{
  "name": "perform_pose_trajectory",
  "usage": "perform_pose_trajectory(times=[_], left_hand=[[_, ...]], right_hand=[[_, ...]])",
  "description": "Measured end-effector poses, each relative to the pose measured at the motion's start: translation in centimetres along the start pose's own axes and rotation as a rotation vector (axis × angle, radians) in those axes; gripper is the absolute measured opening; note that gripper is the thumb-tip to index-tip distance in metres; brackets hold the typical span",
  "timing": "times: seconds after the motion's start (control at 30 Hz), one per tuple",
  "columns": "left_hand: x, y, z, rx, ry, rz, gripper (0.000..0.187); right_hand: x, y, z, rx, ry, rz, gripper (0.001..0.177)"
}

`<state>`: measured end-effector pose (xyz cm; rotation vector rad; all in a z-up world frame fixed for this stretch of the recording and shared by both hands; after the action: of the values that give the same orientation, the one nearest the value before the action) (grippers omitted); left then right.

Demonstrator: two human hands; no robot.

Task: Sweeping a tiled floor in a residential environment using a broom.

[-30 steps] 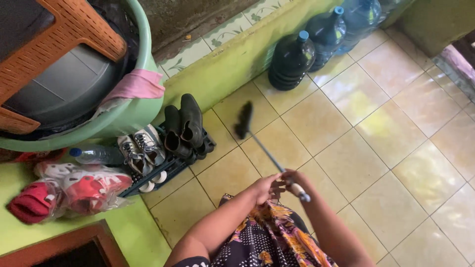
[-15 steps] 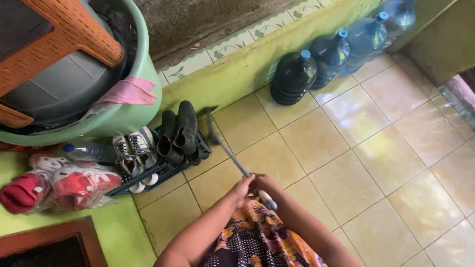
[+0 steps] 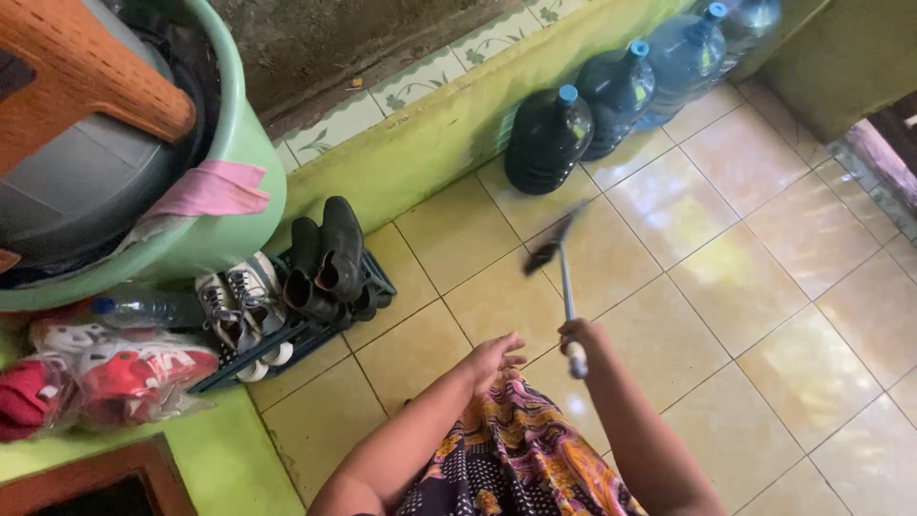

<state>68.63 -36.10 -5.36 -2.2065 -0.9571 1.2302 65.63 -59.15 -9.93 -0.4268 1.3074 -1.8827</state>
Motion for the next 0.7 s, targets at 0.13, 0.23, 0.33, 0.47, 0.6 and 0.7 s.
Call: perform_pose_trajectory(times=[0.13,0.23,0.33,0.47,0.6,0.7], left_hand=[[0.3,-0.5,0.0,0.023,-0.066,0.009,0.068],[1.5,0.3,-0.2,0.026,-0.099,-0.053,0.065],[4.9,2.2,0.8,0.004,-0.157,-0.165,0.065],[5.4,0.0,-3.1,-0.086,-0.178,-0.259,0.065],[3.3,-0.3,-5.0,-0.080,-0.154,-0.207,0.072],[1.4,0.5,-4.8,-0.056,-0.099,-0.139,0.081]], right_hand=[[-4.3,-5.8,-2.8,0.140,-0.141,0.014,0.011],[-9.6,-7.7,-3.6,0.110,-0.231,0.221,0.021],[-14.7,-3.6,-4.3,0.078,-0.388,0.394,0.023],[-16.7,4.3,-3.2,0.006,-0.399,0.477,0.018],[-11.3,7.6,-0.8,0.063,-0.237,0.640,0.024],[-6.9,5.2,2.7,0.063,-0.021,0.441,0.006]])
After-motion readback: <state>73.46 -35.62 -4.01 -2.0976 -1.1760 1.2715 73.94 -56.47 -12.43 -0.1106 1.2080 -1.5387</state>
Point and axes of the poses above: each hand's wrist, its own y-axis towards the middle knuckle, its own x-axis out of the back of the hand, z = x × y, the point moved 7 cm from there along y, towards the middle knuckle, and after that the axes turned 5 degrees about z, right-handed, at the moved point
